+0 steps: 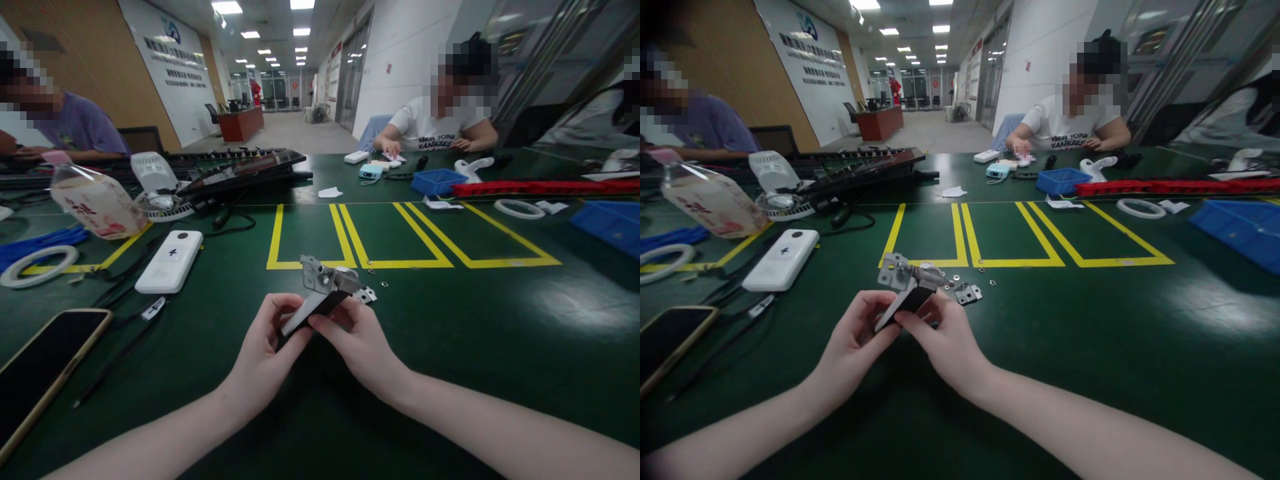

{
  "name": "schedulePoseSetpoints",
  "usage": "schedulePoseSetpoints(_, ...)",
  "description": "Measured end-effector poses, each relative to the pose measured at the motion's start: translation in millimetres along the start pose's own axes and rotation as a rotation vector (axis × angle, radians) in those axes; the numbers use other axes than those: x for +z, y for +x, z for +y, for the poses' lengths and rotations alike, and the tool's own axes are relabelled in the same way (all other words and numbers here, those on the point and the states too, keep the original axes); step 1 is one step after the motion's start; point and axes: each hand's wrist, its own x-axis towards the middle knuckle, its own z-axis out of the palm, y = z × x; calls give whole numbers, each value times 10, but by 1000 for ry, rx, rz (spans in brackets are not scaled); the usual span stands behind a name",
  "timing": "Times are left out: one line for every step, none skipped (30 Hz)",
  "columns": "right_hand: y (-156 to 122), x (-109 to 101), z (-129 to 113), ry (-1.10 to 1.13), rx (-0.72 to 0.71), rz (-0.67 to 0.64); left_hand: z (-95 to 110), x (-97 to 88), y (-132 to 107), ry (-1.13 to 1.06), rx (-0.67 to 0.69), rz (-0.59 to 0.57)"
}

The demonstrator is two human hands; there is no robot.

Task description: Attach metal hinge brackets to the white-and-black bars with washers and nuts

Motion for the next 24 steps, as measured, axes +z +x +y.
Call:
schedulePoseSetpoints(-3, -8, 9, 31, 5, -4, -2, -11, -1, -16, -8, -15)
schedulePoseSetpoints(-6, -18, 17, 60, 11, -6, -9, -29, 5, -31, -17, -32)
schedulePoseSetpoints(-7, -31, 22, 89, 18, -13, -19, -52, 17, -46, -27, -49)
schedulePoseSetpoints(-7, -45, 24, 111, 26, -24, -29, -79, 38, -62, -36, -61)
schedulePoseSetpoints(-7, -61, 22, 124, 30, -33, -37, -109, 66, -77, -40, -61)
schedulePoseSetpoints(-7, -77, 15, 130, 32, -41, -38, -141, 102, -87, -45, -51)
schedulePoseSetpoints(-8, -93, 4, 131, 30, -49, -29, -172, 143, -94, -35, -26)
schedulePoseSetpoints(-9, -108, -11, 133, 25, -58, -9, -202, 186, -92, -12, 15)
schedulePoseSetpoints(-10, -122, -28, 140, 21, -72, 23, -229, 230, -99, 1, 38)
schedulePoseSetpoints(-13, -133, -45, 154, 17, -94, 66, -253, 269, -123, 14, 61)
schedulePoseSetpoints(-15, -142, -59, 175, 17, -124, 116, -273, 303, -139, 27, 63)
schedulePoseSetpoints(-18, -149, -68, 196, 22, -160, 170, -290, 330, -150, 38, 54)
schedulePoseSetpoints(-22, -152, -73, 211, 28, -195, 222, -304, 348, -148, 42, 33)
schedulePoseSetpoints(-26, -154, -72, 219, 32, -225, 268, -317, 359, -142, 48, 4)
schedulePoseSetpoints(-30, -154, -68, 216, 33, -248, 305, -330, 363, -136, 45, -22)
schedulePoseSetpoints(-34, -153, -61, 205, 32, -265, 333, -343, 364, -127, 40, -50)
schedulePoseSetpoints(-37, -152, -53, 191, 26, -277, 351, -355, 362, -113, 34, -74)
schedulePoseSetpoints(-40, -152, -45, 178, 15, -286, 360, -366, 360, -100, 29, -94)
schedulePoseSetpoints(-41, -152, -38, 168, 4, -294, 363, -376, 358, -89, 27, -112)
schedulePoseSetpoints(-41, -154, -30, 159, -7, -298, 362, -383, 357, -81, 27, -128)
schedulePoseSetpoints(-41, -157, -21, 151, -20, -296, 358, -386, 356, -81, 27, -142)
schedulePoseSetpoints(-39, -160, -13, 145, -31, -287, 354, -386, 355, -90, 27, -154)
schedulePoseSetpoints(-36, -164, -5, 139, -40, -276, 350, -383, 354, -101, 25, -163)
schedulePoseSetpoints(-34, -169, 2, 134, -44, -268, 347, -378, 353, -110, 20, -171)
